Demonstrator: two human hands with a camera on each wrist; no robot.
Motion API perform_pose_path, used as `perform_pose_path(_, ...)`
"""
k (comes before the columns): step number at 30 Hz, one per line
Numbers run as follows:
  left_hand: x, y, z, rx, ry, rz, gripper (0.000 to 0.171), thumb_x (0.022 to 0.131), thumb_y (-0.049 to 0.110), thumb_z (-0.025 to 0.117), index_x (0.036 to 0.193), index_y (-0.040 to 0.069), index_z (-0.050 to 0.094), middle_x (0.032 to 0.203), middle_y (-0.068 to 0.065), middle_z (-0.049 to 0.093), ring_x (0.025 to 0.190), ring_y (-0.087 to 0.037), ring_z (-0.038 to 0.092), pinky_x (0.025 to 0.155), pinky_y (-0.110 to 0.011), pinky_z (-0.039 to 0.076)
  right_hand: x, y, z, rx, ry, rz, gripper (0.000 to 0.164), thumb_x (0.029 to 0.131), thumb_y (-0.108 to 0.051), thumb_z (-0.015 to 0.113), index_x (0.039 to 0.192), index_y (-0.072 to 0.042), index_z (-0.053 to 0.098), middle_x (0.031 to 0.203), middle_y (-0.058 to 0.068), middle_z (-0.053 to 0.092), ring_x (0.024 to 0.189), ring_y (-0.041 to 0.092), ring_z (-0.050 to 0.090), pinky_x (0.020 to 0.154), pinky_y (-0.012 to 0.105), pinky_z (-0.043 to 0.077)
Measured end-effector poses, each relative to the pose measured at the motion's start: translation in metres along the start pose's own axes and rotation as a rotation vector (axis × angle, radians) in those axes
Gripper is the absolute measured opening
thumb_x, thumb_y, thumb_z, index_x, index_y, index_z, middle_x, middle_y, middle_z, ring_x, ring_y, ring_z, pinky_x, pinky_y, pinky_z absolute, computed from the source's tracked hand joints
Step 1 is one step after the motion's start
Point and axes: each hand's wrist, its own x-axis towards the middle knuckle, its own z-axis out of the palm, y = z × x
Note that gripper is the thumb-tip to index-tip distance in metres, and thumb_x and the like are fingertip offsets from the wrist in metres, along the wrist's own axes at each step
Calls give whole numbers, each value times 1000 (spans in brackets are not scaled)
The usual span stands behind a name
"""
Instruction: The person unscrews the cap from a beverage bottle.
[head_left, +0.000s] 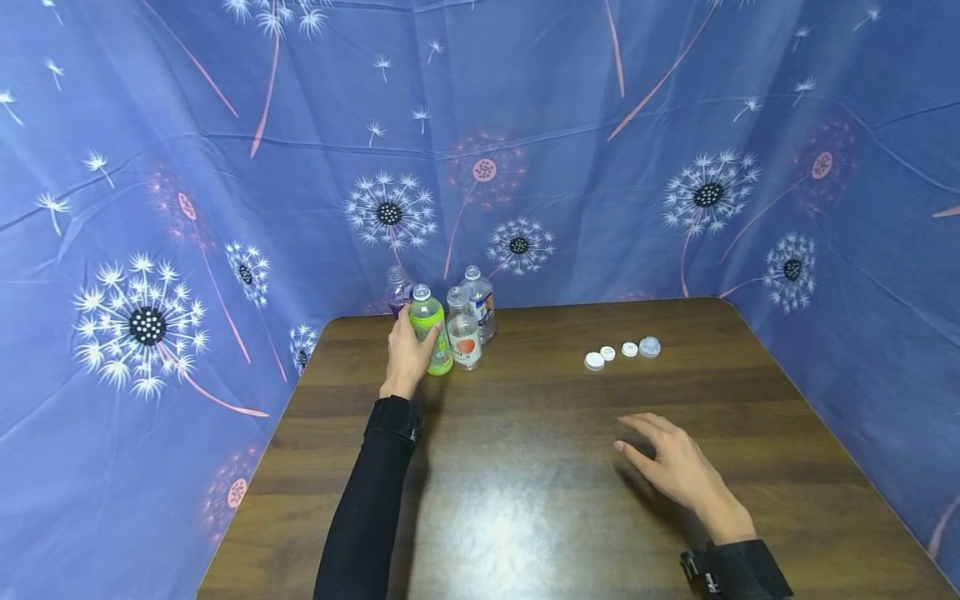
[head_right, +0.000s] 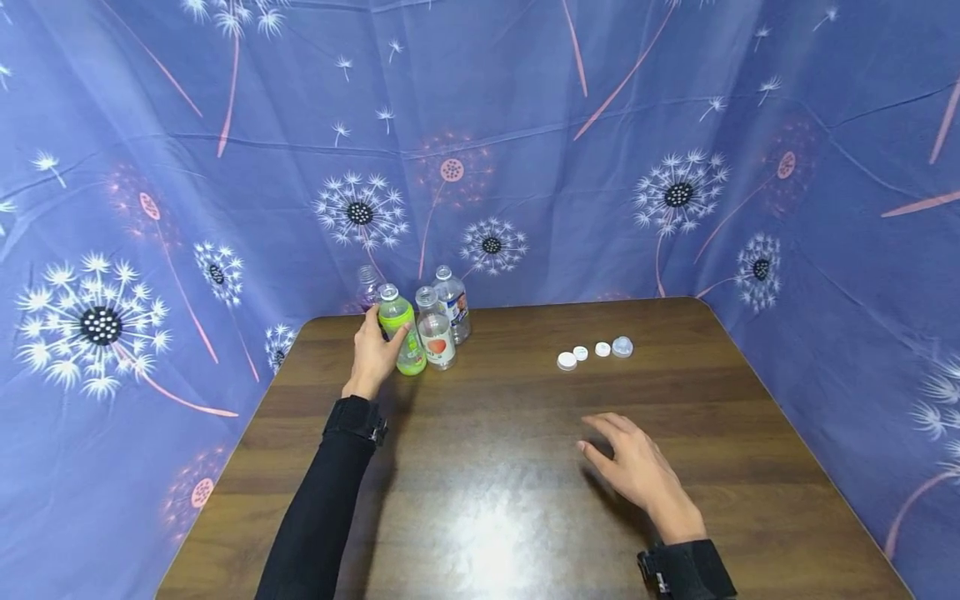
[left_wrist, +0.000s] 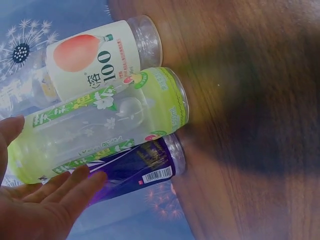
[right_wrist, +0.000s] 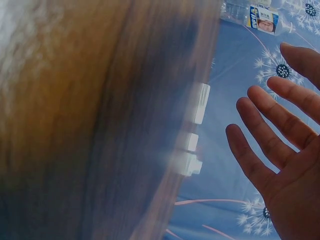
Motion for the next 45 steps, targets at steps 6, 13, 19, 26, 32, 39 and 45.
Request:
perform_pose_path(6,-3,0,-3,-77,15,27,69,99,30,74,154,5,41,138,-23,58,132,-41,57,113,-55,51,0,0,1,5,3,-6,44,102,-37,70,138,-12,67,132,11,70,120,39,68,96,63,59)
perform_pose_path(13,-10,8,-13,-108,14,50,69,98,28,75,154,5,42,136,-24,58,129,-41,59,108,-55,55,2,-3,-1,3,-8,5,44,102,-38,70,138,-13,66,133,10,69,121,40,67,97,64,58)
perform_pose_path(19,-24,13,-20,-99,-9,52,71,99,31,75,155,6,40,134,-23,59,122,-40,63,95,-52,62,1,-4,0,-6,-22,22,45,102,-41,69,139,-15,66,134,10,69,123,40,66,97,65,57)
perform_pose_path(26,-39,18,-24,-111,-40,59,73,98,33,76,155,7,39,139,-22,59,124,-40,64,96,-51,63,4,-5,2,-5,-6,17,46,101,-41,70,138,-14,67,134,11,69,125,39,65,100,64,56)
perform_pose_path(32,-58,23,-20,-89,-52,75,72,96,34,78,153,7,44,138,-21,62,127,-38,63,102,-54,59,5,-4,1,-7,9,4,45,101,-39,71,137,-13,68,133,10,69,125,38,64,101,63,56)
perform_pose_path(39,-82,32,-7,-114,-73,100,67,93,34,81,148,11,51,133,-15,67,123,-35,66,103,-53,59,5,-4,2,-2,0,8,46,102,-42,69,139,-14,66,136,9,68,127,38,63,101,64,56)
perform_pose_path(45,-99,44,0,-126,-87,139,67,91,30,84,147,11,53,133,-14,68,119,-32,68,97,-49,62,4,-5,3,2,-11,16,46,102,-42,69,139,-15,66,136,10,67,127,40,63,100,66,56)
